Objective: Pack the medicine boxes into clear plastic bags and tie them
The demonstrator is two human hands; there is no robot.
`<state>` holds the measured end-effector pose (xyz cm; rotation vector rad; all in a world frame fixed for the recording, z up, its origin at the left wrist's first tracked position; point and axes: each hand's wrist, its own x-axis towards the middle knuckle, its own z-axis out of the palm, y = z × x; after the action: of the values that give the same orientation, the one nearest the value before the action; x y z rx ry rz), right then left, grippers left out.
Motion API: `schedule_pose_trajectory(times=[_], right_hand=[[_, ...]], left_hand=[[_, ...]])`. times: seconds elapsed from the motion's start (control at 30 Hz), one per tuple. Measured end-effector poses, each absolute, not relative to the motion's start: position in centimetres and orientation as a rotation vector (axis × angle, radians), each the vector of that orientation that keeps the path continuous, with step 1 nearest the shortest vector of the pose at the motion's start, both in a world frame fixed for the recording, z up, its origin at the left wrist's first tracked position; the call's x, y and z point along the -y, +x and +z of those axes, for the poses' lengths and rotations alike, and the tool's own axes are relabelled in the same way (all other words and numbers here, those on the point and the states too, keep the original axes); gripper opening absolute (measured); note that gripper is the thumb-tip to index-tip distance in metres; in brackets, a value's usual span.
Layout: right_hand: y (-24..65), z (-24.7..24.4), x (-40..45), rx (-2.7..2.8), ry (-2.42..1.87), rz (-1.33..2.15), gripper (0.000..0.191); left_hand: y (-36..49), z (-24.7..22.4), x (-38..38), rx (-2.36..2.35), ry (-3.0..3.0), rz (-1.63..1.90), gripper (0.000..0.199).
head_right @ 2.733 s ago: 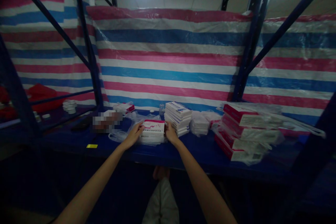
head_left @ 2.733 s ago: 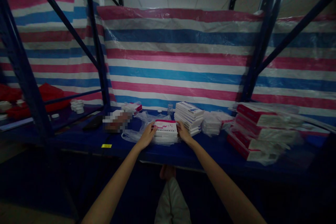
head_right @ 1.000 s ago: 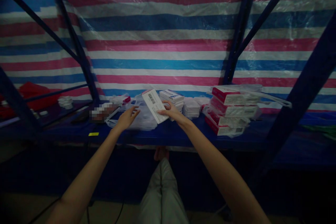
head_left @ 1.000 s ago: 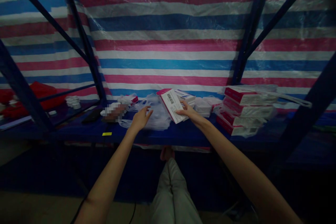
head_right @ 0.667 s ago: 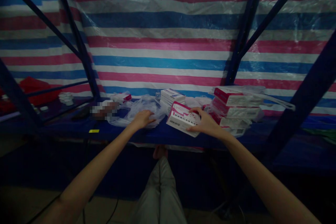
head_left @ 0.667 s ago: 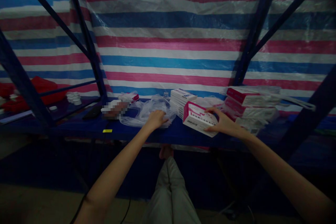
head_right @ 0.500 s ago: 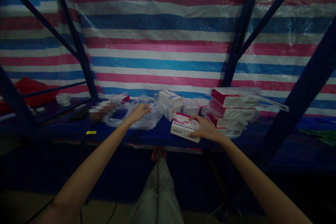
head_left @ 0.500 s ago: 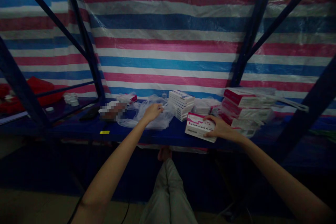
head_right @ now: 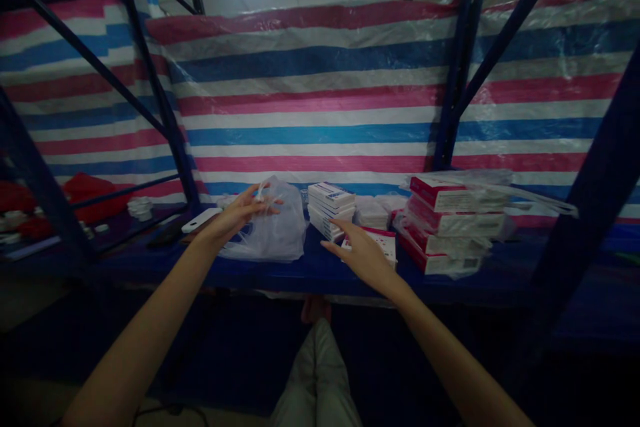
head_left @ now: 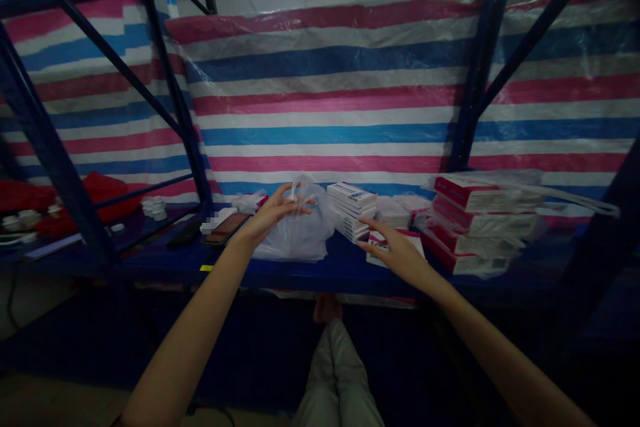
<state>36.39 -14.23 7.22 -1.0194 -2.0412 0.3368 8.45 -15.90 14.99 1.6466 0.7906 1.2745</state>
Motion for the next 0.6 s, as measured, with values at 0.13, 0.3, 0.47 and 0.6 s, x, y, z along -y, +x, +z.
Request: schedule_pose_trajectory(times=[0.13, 0.3, 0.47, 0.6], right_hand=[[30.1, 8.2, 13.6, 1.859, -0.788, 0.919, 0.065], [27.0, 7.3, 13.5, 1.701, -0.551, 1.22, 0.06], [27.1, 8.0, 13.2, 1.585, -0.566, 1.226, 0.03], [27.5, 9.6, 12.3, 1.502, -0.564, 1.199, 0.024]], left_hand=[[8.9, 15.2, 17.5, -0.731, 1.576, 1.32, 0.059], [7.8, 14.7, 18.1, -0.752, 1.452, 1.439, 0.048], [4.4, 15.4, 17.4, -1.046, 1.336, 1.679, 0.032], [1.6, 17.3, 17.2, -1.076, 1.281, 1.654, 0.028]])
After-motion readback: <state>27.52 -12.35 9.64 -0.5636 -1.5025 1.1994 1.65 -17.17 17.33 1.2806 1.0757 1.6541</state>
